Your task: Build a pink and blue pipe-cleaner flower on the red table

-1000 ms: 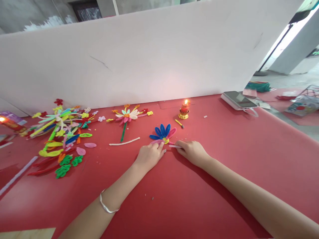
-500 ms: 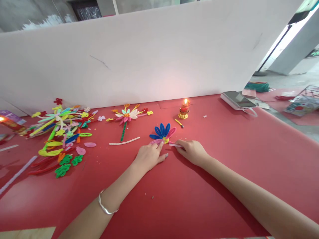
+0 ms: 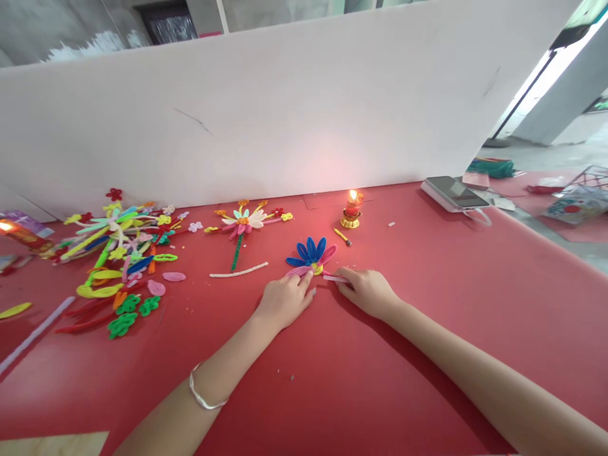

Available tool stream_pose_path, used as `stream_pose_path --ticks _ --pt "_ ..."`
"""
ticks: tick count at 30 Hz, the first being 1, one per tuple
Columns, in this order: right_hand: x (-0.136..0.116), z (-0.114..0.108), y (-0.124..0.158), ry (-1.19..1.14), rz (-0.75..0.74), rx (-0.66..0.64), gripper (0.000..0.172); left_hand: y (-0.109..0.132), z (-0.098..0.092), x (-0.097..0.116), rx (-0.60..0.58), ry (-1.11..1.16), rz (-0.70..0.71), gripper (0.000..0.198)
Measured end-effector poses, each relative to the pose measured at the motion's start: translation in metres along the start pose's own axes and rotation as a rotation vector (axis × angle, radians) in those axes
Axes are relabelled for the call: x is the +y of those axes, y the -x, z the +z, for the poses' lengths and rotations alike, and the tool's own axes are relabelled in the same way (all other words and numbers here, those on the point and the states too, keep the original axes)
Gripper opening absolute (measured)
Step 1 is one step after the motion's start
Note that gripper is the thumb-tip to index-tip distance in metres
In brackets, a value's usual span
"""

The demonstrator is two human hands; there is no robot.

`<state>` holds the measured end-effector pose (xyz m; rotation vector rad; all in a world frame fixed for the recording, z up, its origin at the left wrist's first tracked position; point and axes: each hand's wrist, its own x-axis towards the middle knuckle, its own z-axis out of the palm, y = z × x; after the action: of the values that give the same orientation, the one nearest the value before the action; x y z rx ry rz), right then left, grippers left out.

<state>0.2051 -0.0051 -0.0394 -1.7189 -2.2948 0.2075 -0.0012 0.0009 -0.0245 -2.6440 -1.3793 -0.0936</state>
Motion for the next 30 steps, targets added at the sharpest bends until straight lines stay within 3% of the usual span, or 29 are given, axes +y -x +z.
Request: stream_pose_path --ticks 10,14,19,24,27,30 --pt "-0.001 0.002 0.002 0.079 0.054 0.028 0.02 0.007 -0.004 -0.01 0.223 -0.056 -0.045 0.047" --pt "-0.002 0.001 0.002 0.07 0.059 0.024 0.019 0.007 -0.006 -0.02 0.305 -0.051 0.02 0.042" --pt "-0.002 0.001 0.001 0.073 0.061 0.018 0.022 0.005 -0.004 -0.026 0.267 -0.066 0.104 0.035" --pt "-0.002 0.001 0.002 0.074 0.05 0.01 0.022 0.002 -0.012 -0.034 0.166 -0.095 0.127 0.042" --pt "-0.002 0.0 0.003 0.058 0.061 0.005 0.022 0.002 -0.023 -0.056 0.149 -0.131 -0.018 0.036" --pt "-0.001 0.001 0.003 0.002 0.054 0.023 0.021 0.009 -0.032 -0.095 0.162 -0.235 -0.336 0.031"
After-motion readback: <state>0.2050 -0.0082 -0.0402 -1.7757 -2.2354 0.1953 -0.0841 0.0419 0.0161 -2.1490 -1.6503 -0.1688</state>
